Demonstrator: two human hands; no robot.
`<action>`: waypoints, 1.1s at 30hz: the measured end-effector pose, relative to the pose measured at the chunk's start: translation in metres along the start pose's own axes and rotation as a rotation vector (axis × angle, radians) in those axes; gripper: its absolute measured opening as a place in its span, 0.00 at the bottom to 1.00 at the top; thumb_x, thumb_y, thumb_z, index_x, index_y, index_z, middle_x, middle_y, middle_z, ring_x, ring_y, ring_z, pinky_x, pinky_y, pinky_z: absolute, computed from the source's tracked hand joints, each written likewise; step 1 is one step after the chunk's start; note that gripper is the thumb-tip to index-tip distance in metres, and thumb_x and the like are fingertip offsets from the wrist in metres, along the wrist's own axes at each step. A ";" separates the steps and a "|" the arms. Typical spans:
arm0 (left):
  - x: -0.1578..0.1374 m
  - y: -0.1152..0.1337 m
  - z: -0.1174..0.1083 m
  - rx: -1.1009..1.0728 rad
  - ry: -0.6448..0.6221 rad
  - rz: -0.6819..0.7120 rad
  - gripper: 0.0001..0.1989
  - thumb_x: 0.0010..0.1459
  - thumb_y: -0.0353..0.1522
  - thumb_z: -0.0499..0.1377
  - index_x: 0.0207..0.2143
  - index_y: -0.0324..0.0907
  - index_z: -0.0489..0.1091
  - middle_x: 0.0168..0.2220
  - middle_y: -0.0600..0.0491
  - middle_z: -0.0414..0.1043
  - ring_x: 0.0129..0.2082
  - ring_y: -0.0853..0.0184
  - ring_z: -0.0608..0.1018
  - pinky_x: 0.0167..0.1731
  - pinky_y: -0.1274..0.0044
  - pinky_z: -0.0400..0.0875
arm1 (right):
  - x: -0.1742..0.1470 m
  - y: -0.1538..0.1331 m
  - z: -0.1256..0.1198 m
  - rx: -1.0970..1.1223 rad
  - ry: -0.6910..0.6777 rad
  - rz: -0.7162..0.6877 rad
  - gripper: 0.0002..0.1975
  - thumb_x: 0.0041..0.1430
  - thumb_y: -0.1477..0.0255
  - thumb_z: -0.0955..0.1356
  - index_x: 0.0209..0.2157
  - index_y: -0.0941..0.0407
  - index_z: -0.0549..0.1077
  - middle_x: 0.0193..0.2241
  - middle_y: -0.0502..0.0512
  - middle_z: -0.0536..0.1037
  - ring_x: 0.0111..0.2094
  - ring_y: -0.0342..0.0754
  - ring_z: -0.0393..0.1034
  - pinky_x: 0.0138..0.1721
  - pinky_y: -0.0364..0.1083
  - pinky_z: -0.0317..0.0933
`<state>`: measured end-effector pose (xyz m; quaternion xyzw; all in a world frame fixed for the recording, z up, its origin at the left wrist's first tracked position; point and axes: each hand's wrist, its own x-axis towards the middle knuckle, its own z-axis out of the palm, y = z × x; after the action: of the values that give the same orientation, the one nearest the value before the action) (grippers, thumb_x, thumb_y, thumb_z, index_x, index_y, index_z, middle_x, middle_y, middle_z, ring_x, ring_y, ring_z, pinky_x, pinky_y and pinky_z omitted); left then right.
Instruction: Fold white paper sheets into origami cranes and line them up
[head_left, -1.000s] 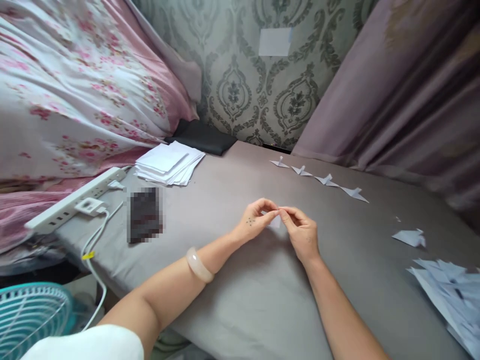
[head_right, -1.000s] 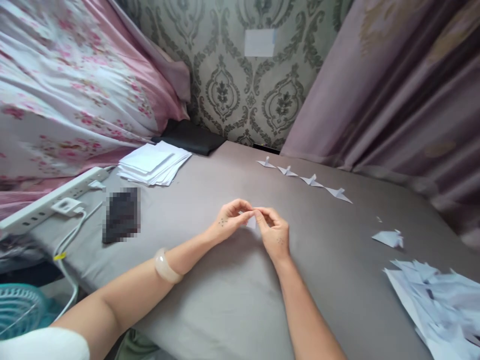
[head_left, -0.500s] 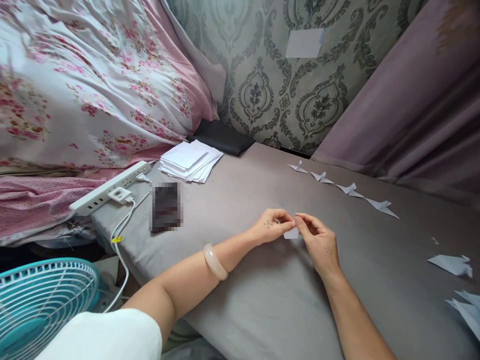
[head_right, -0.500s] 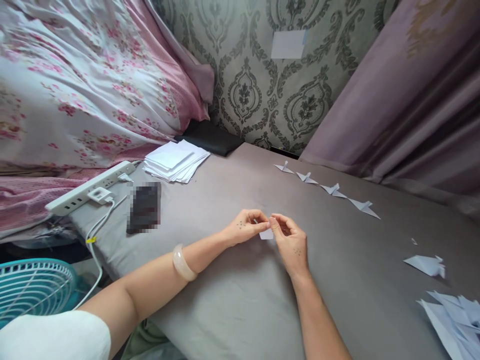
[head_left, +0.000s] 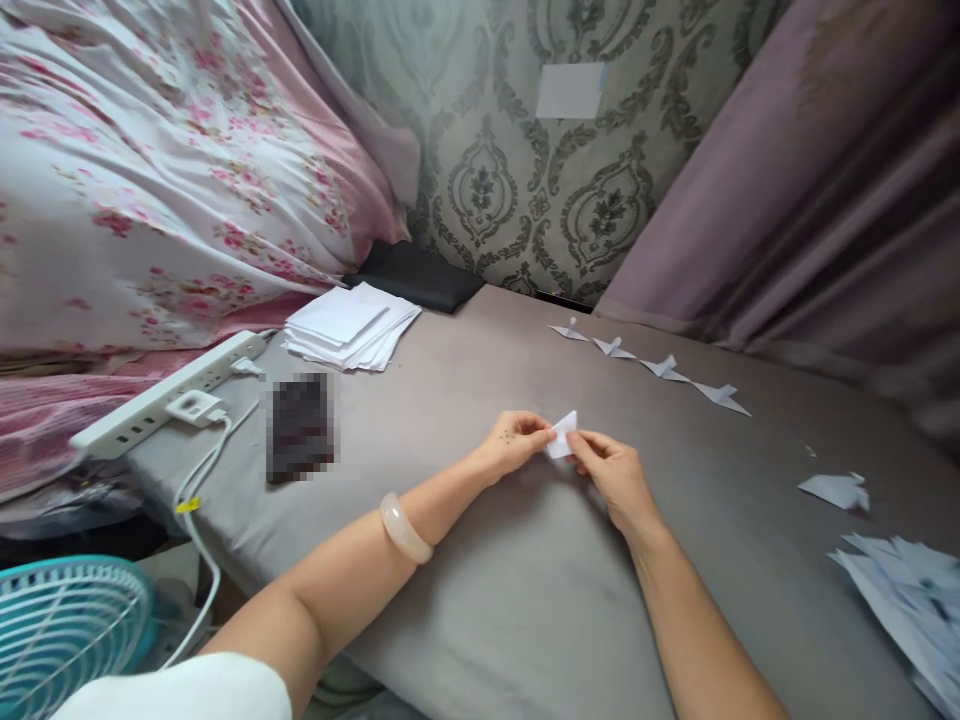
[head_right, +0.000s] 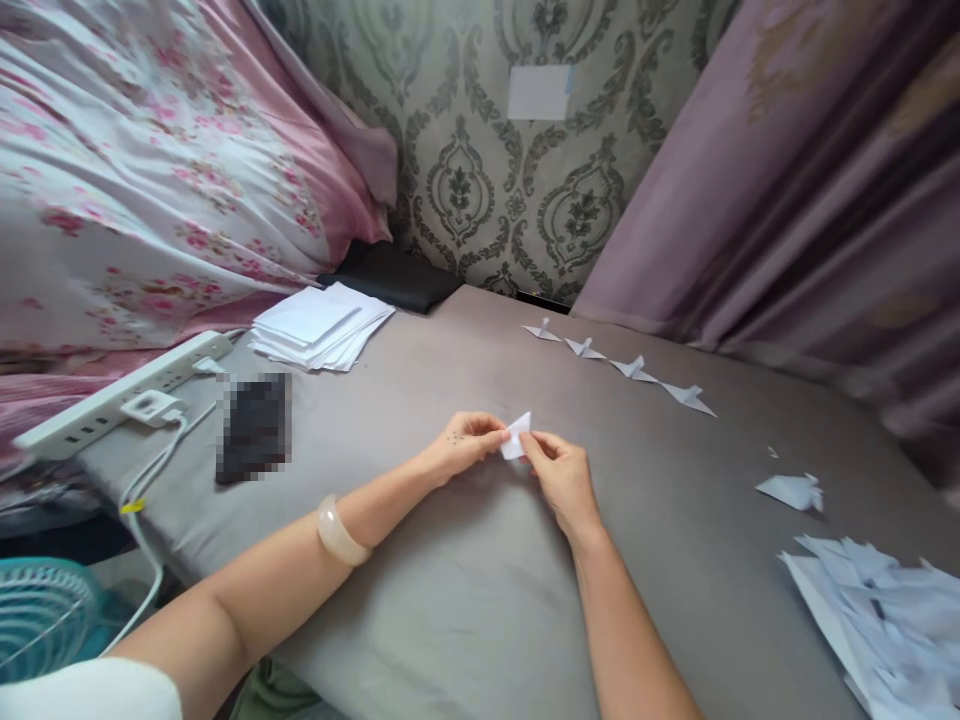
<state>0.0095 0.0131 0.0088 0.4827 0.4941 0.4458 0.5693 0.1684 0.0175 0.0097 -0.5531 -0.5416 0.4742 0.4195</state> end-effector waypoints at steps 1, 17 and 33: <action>0.000 0.000 0.000 0.009 0.012 -0.005 0.13 0.47 0.38 0.61 0.27 0.36 0.72 0.21 0.57 0.66 0.22 0.74 0.65 0.23 0.82 0.56 | 0.000 0.000 0.000 0.006 -0.012 -0.015 0.22 0.44 0.56 0.72 0.33 0.61 0.79 0.24 0.56 0.78 0.23 0.45 0.69 0.23 0.42 0.60; 0.007 -0.014 -0.009 0.782 -0.009 0.279 0.11 0.54 0.29 0.56 0.40 0.42 0.73 0.33 0.51 0.67 0.30 0.68 0.70 0.33 0.76 0.65 | -0.003 0.013 -0.003 -0.612 0.046 -0.162 0.10 0.49 0.69 0.68 0.35 0.55 0.74 0.33 0.53 0.75 0.33 0.46 0.68 0.39 0.46 0.61; 0.009 -0.008 -0.020 0.782 -0.178 0.375 0.11 0.54 0.27 0.52 0.33 0.42 0.74 0.35 0.51 0.69 0.28 0.70 0.70 0.31 0.78 0.64 | -0.007 0.003 -0.014 -0.596 -0.186 -0.244 0.12 0.51 0.77 0.64 0.32 0.52 0.78 0.33 0.50 0.74 0.28 0.41 0.66 0.33 0.42 0.59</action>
<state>-0.0091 0.0227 -0.0008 0.7796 0.4786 0.2775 0.2935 0.1827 0.0107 0.0095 -0.5367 -0.7547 0.2897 0.2417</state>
